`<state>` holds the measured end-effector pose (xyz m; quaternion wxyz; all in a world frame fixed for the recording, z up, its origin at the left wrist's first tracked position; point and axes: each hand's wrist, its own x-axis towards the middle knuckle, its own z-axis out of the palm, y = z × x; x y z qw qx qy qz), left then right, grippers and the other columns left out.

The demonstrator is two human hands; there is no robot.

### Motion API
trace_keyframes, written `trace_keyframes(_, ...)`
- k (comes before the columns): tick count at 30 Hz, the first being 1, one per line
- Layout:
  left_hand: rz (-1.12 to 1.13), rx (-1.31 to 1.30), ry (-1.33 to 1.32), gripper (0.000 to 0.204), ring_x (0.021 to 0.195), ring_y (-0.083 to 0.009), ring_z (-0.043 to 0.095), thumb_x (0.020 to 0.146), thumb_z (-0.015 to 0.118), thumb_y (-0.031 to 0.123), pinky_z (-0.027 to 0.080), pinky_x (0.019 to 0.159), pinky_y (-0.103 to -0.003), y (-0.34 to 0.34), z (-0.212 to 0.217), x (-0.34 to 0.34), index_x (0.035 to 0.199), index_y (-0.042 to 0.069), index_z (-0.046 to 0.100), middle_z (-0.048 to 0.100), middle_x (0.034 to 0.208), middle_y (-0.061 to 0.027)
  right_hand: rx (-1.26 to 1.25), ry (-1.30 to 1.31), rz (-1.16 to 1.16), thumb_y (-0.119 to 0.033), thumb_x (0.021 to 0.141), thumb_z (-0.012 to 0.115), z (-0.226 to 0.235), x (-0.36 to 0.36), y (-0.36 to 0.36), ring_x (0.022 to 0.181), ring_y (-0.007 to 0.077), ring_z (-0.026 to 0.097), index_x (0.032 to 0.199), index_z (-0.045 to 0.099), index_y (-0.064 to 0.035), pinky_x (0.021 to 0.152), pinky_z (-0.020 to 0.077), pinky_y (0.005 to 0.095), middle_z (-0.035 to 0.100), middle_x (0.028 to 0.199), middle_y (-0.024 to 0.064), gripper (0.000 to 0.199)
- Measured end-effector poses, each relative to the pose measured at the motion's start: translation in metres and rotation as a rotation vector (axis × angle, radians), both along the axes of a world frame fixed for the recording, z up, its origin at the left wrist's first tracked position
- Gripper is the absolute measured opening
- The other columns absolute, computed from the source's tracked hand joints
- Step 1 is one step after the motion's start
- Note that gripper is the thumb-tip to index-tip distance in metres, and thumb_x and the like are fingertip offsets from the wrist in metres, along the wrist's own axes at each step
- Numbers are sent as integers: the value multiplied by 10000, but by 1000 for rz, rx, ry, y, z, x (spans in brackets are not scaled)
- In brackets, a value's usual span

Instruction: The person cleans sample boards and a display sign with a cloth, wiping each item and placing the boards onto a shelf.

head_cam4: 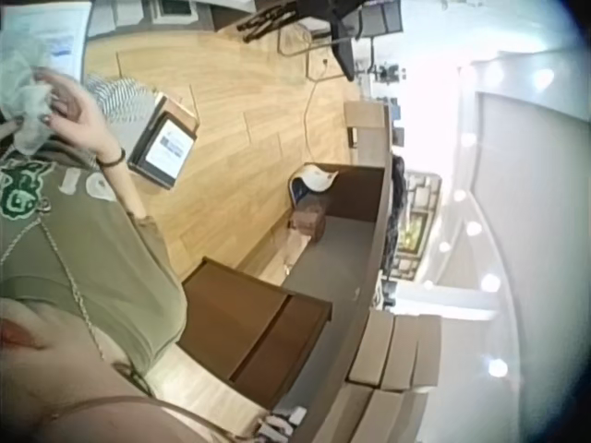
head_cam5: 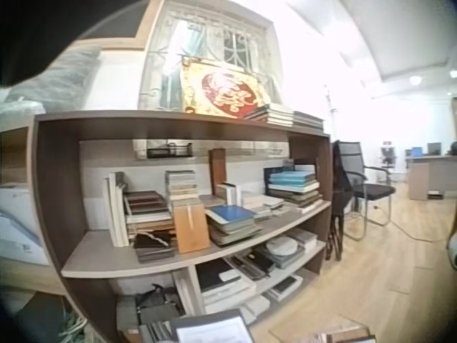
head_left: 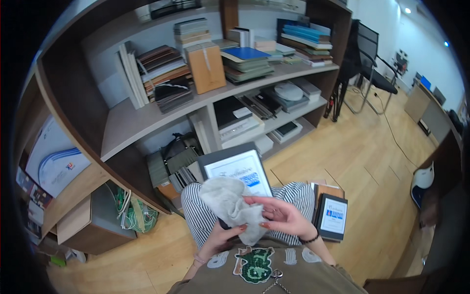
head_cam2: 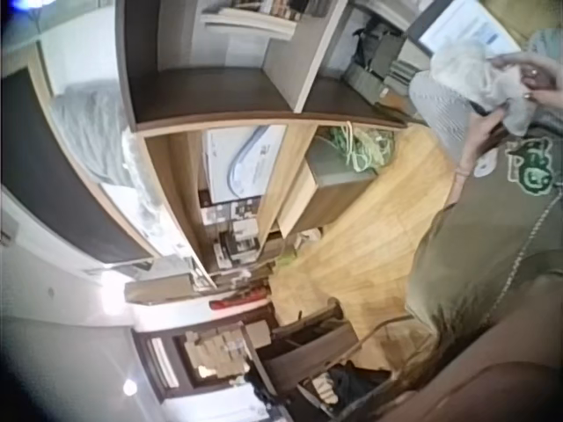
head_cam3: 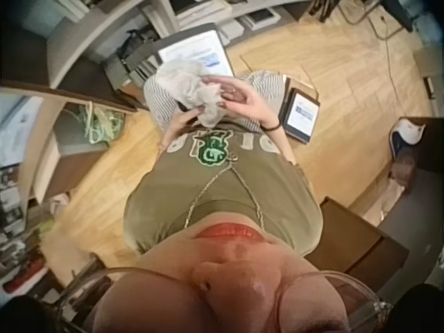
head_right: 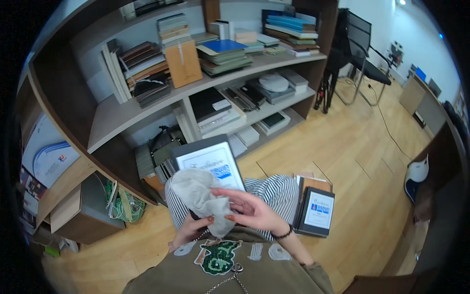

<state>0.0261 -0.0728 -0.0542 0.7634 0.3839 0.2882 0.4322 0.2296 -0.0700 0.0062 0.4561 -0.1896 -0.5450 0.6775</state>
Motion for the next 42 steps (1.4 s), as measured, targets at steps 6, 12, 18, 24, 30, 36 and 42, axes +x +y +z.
trace_keyframes(6,210,-37,-131,572,1058,-236,514,705,614,-31,417,904,-368,-16,-7,-28,1235,-1,401,531,1143,-109,-176,482,401,-71,861,473,-98,36,34,1138,259,461,1189,437,52,939,390,350,474,1215,182,352)
trace_keyframes(12,436,-14,-350,592,1075,-264,507,702,579,-6,392,929,-396,-16,-25,-78,1258,3,375,521,1157,-135,-344,-274,412,-248,852,525,-142,-19,46,965,172,545,1101,542,23,866,409,296,578,1079,118,368)
trace_keyframes(18,573,236,-141,581,1078,-263,502,735,567,82,392,934,-405,-36,-6,-81,1270,2,356,507,1181,-123,-154,-845,952,-241,859,508,-208,-65,83,1008,161,530,1225,479,-51,886,400,272,542,1172,47,413)
trace_keyframes(24,619,168,-150,590,1084,-263,500,736,572,78,388,937,-396,-40,-2,-77,1276,2,345,505,1185,-126,-354,-610,870,-272,874,480,-240,-41,83,1060,175,491,1227,481,-59,928,364,288,505,1215,67,412)
trace_keyframes(30,548,126,-194,604,1102,-271,489,734,570,71,377,950,-394,-23,1,-71,1285,9,332,497,1196,-135,-113,-766,807,-298,890,472,-214,-57,73,1077,166,482,1191,508,-47,935,356,289,525,1185,62,393)
trace_keyframes(36,538,161,-214,600,1102,-274,490,733,563,64,374,953,-397,-17,10,-65,1285,12,332,492,1201,-137,-563,-375,744,-286,901,435,-189,-67,60,1050,139,490,1128,551,-49,886,388,299,558,1121,66,348)
trace_keyframes(42,518,85,-231,652,1110,-261,480,698,615,19,374,945,-377,-18,12,-70,1286,15,332,486,1202,-126,-86,-856,987,-272,891,467,-231,-130,81,1057,143,486,1112,564,-44,865,407,277,561,1104,93,332)
